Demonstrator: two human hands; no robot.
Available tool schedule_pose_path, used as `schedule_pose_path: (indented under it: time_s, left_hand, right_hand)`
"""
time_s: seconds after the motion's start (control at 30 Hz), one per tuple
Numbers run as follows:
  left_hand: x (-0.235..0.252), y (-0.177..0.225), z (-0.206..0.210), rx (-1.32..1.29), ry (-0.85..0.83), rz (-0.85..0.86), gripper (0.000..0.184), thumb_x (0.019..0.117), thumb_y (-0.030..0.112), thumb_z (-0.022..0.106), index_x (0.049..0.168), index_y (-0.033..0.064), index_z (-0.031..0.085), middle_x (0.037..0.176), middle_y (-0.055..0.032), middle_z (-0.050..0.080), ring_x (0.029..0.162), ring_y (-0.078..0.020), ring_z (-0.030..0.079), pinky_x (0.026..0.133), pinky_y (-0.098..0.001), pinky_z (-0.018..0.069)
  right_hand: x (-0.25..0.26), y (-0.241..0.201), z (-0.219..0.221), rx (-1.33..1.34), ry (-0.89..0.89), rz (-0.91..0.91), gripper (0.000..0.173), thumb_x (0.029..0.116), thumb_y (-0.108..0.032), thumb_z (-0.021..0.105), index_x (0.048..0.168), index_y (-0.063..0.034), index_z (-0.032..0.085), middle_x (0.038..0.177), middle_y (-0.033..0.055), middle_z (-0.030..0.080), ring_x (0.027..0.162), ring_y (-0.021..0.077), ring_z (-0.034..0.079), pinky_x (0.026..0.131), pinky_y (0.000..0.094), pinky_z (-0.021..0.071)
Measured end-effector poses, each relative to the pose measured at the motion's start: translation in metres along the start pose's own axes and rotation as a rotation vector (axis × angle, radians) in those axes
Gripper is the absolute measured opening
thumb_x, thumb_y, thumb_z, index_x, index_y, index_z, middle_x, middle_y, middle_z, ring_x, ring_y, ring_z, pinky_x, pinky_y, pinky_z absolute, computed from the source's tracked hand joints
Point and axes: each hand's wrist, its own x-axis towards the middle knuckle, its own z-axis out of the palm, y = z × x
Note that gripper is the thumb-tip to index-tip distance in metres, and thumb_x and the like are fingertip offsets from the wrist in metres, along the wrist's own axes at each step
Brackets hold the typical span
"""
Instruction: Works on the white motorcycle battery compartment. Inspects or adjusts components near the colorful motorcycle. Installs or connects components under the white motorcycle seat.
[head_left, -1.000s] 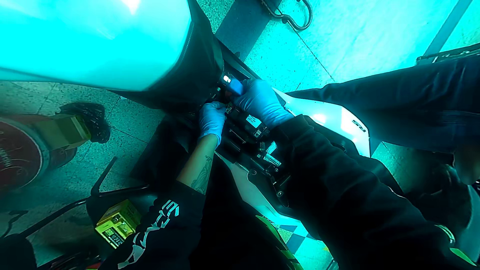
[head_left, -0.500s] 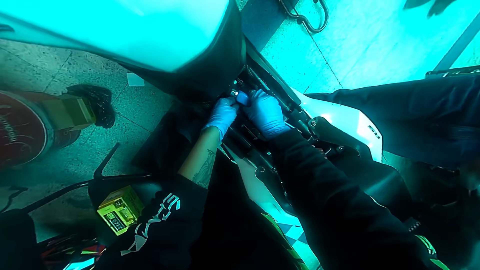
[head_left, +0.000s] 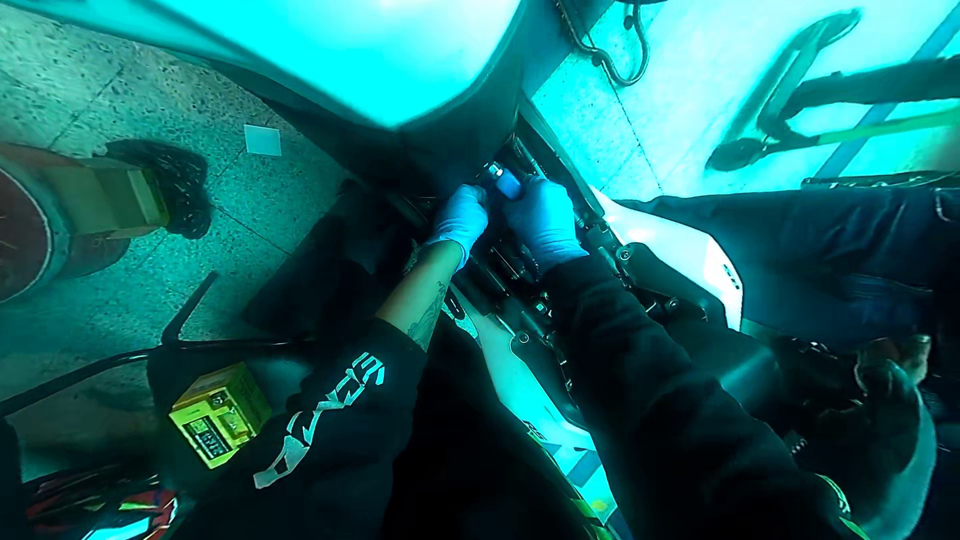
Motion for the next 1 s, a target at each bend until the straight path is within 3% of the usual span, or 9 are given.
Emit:
schedule_pose_path:
  time_s: [0.13,0.23,0.33,0.47,0.57,0.9,1.0]
  left_hand:
    - [-0.003,0.003,-0.003,0.015,-0.043,-0.022,0.020,0.0941,0.008,0.064,0.113,0.0059,0.072,0.110,-0.0156,0.073,0.102,-0.0303,0.071,0.093,-0.0543,0.0548]
    - [-0.007,0.004,-0.006,0.121,-0.049,0.070,0.018,0.0955,0.009,0.063,0.110,0.0055,0.073,0.114,-0.0149,0.072,0.108,-0.0292,0.069,0.096,-0.0533,0.0534]
    - [-0.006,0.006,-0.011,0.304,-0.081,0.208,0.021,0.0974,0.009,0.062,0.114,0.0039,0.072,0.128,-0.0162,0.066,0.124,-0.0299,0.061,0.107,-0.0506,0.0474]
    - [-0.002,0.006,-0.017,0.369,-0.134,0.304,0.021,0.0983,0.008,0.060,0.114,0.0021,0.072,0.127,-0.0176,0.065,0.122,-0.0306,0.062,0.107,-0.0491,0.0472]
    - [-0.003,0.006,-0.017,0.411,-0.138,0.327,0.021,0.0980,0.008,0.061,0.115,0.0017,0.072,0.127,-0.0177,0.065,0.123,-0.0305,0.061,0.108,-0.0481,0.0464]
    - [-0.001,0.009,-0.013,0.466,-0.136,0.269,0.020,0.0995,0.014,0.062,0.112,0.0023,0.072,0.126,-0.0177,0.065,0.123,-0.0318,0.061,0.105,-0.0504,0.0477]
    - [0.000,0.009,-0.013,0.463,-0.145,0.247,0.021,0.1002,0.016,0.062,0.113,0.0028,0.072,0.127,-0.0170,0.065,0.123,-0.0318,0.061,0.105,-0.0508,0.0483]
  right_hand:
    - [0.015,0.001,-0.010,0.081,-0.061,0.054,0.025,0.0840,-0.029,0.080,0.095,-0.0073,0.074,0.097,0.0162,0.072,0.094,0.0356,0.069,0.080,0.0628,0.0523]
    - [0.023,0.005,-0.009,0.103,-0.062,0.052,0.027,0.0786,-0.030,0.085,0.089,-0.0074,0.073,0.090,0.0150,0.072,0.088,0.0339,0.069,0.077,0.0621,0.0531]
    - [0.014,0.001,-0.007,0.089,-0.020,0.050,0.028,0.0816,-0.031,0.083,0.092,-0.0069,0.073,0.091,0.0158,0.072,0.089,0.0351,0.069,0.077,0.0625,0.0525]
    - [-0.002,-0.008,0.004,0.027,0.060,0.082,0.032,0.0916,-0.031,0.073,0.115,-0.0088,0.073,0.106,0.0173,0.074,0.102,0.0381,0.070,0.086,0.0630,0.0535]
    - [-0.005,-0.007,0.010,0.004,0.085,0.089,0.036,0.0939,-0.032,0.070,0.123,-0.0097,0.070,0.110,0.0173,0.073,0.105,0.0371,0.070,0.088,0.0609,0.0540]
    - [0.007,0.000,-0.006,0.087,-0.005,0.066,0.030,0.0901,-0.036,0.076,0.103,-0.0097,0.075,0.098,0.0143,0.073,0.095,0.0340,0.070,0.081,0.0612,0.0528]
    - [0.007,0.006,-0.014,0.163,-0.075,0.039,0.026,0.0868,-0.031,0.079,0.098,-0.0082,0.073,0.089,0.0129,0.071,0.086,0.0307,0.069,0.075,0.0581,0.0522]
